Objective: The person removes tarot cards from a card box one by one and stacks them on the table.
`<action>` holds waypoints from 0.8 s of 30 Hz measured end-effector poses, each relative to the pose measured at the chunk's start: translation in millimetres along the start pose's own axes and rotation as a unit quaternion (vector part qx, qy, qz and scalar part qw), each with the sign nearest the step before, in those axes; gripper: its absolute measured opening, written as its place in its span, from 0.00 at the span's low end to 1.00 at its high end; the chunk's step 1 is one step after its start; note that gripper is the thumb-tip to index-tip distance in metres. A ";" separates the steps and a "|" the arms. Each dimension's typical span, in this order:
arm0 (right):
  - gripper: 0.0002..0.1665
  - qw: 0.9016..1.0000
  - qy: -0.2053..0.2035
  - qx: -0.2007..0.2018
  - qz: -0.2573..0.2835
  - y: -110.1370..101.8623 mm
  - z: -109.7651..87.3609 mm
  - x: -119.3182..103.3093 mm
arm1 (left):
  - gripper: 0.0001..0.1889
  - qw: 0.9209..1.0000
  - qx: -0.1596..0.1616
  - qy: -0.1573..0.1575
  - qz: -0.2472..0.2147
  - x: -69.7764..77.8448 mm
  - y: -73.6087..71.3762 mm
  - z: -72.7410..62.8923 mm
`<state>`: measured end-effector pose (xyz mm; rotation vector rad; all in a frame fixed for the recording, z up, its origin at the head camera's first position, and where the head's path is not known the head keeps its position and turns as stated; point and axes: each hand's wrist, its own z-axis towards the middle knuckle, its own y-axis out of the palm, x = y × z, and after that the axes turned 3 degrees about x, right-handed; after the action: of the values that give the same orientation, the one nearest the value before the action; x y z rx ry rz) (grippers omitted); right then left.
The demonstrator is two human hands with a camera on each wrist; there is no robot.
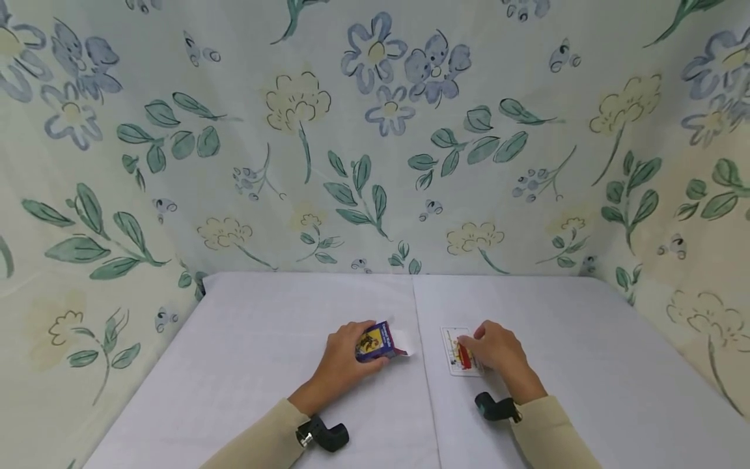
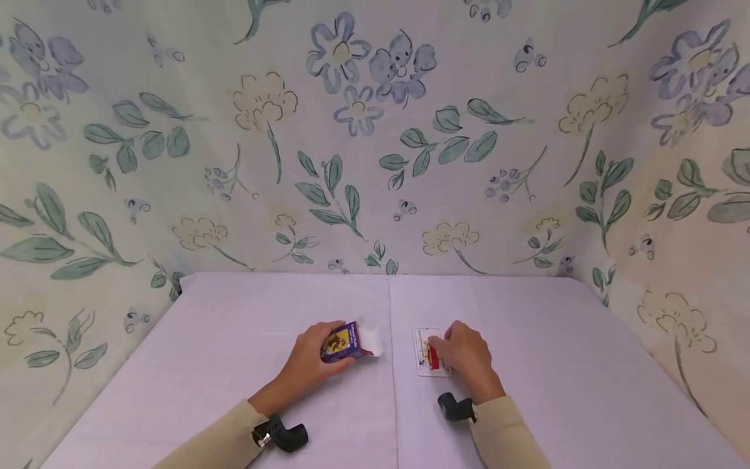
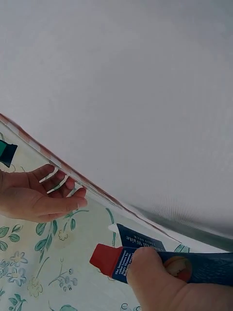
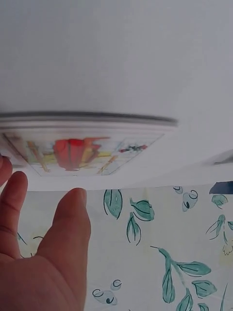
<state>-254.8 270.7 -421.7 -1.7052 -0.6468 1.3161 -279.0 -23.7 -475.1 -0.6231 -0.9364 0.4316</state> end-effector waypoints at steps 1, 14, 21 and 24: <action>0.23 1.000 0.000 0.000 -0.001 -0.2 0.0 0.0 | 0.38 1.000 0.000 0.000 0.011 -0.6 0.5 -0.1; 0.27 0.999 -0.031 0.012 0.029 -18.4 -2.6 -4.5 | 0.37 0.997 0.003 0.015 0.080 -1.7 -1.5 -1.9; 0.28 0.998 -0.048 0.019 0.045 -38.1 -5.6 -11.5 | 0.38 0.995 -0.023 -0.001 0.095 3.5 -8.4 7.5; 0.28 0.997 -0.048 0.024 0.046 -42.2 -5.5 -12.2 | 0.39 0.996 -0.035 -0.018 0.086 4.0 -10.0 10.1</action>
<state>-249.1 279.8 -378.8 -1.6579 -0.5921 1.4747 -284.7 -25.7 -461.6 -0.7647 -0.9394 0.5663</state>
